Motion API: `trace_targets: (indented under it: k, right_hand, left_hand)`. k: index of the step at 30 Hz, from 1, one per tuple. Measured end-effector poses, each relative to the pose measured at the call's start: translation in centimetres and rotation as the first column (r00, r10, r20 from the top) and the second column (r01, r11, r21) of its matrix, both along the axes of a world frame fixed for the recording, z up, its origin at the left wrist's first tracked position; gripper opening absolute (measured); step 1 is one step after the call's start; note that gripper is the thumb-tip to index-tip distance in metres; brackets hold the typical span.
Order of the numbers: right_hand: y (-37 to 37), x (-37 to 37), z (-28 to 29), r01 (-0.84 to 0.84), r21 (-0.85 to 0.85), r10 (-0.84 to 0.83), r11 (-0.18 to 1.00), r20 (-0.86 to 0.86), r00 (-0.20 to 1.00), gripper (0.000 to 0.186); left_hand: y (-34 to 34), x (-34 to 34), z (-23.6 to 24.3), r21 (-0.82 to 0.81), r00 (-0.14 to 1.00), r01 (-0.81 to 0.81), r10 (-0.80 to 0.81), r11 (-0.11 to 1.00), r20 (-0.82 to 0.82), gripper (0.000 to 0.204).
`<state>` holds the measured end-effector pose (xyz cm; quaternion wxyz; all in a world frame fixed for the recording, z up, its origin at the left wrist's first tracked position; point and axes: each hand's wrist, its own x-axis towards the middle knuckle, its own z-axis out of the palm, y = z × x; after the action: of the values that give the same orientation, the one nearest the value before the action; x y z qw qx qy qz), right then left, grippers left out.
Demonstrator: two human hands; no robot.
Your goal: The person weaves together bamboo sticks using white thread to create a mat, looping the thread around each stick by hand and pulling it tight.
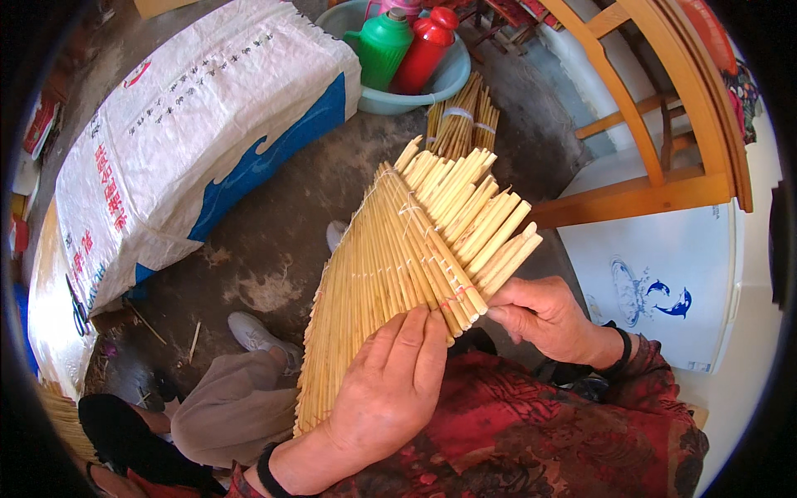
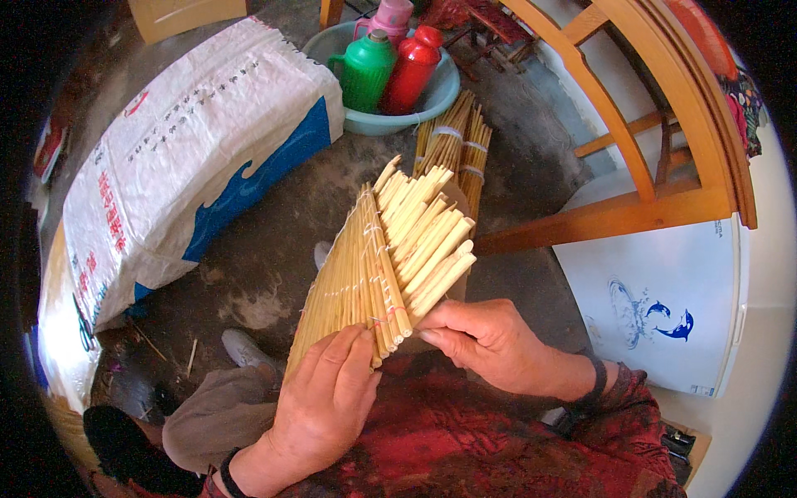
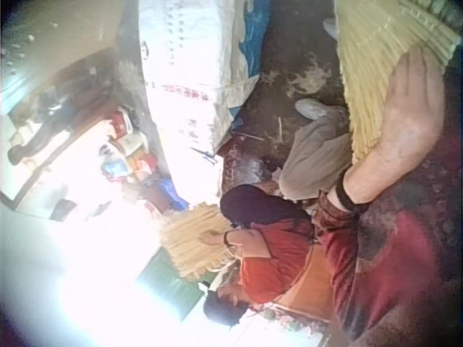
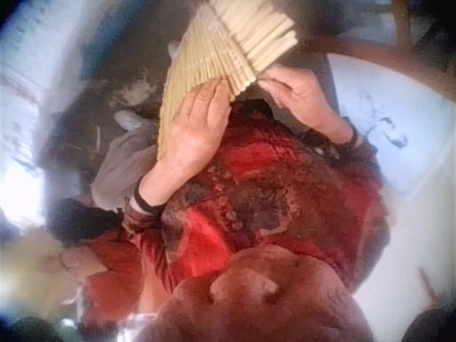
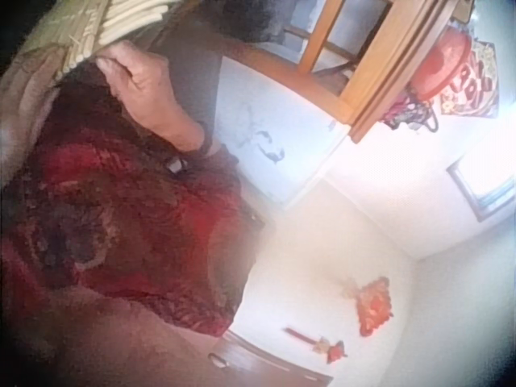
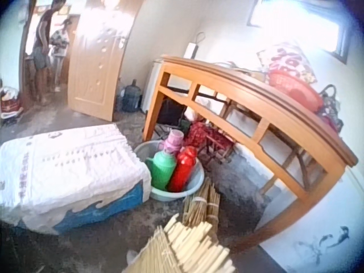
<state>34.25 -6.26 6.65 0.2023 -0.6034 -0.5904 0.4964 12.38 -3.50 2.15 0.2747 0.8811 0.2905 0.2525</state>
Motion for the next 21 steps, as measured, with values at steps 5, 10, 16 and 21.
trace_targets:
  k: [5,10,16,21]
  right_hand:
    - [0.4,0.0,0.3,0.097,-0.128,-0.113,0.987,-0.126,0.986,0.018]
    - [1.6,-0.5,0.6,0.151,-0.274,-0.221,0.950,-0.246,0.944,0.023]
    - [2.5,-0.9,0.7,0.113,-0.327,-0.206,0.938,-0.269,0.941,0.025]
    - [2.6,-1.4,-0.1,0.140,-0.393,-0.310,0.909,-0.408,0.859,0.026]
  left_hand:
    - [0.4,0.8,0.5,0.066,0.998,-0.034,0.037,0.997,-0.042,0.052]
    - [1.3,1.7,1.3,0.128,0.976,-0.065,0.090,0.990,-0.197,0.045]
    - [1.8,1.9,0.5,0.307,0.981,-0.092,0.139,0.947,-0.134,0.035]
    - [1.6,2.0,0.1,0.316,0.985,-0.082,0.125,0.945,-0.118,0.031]
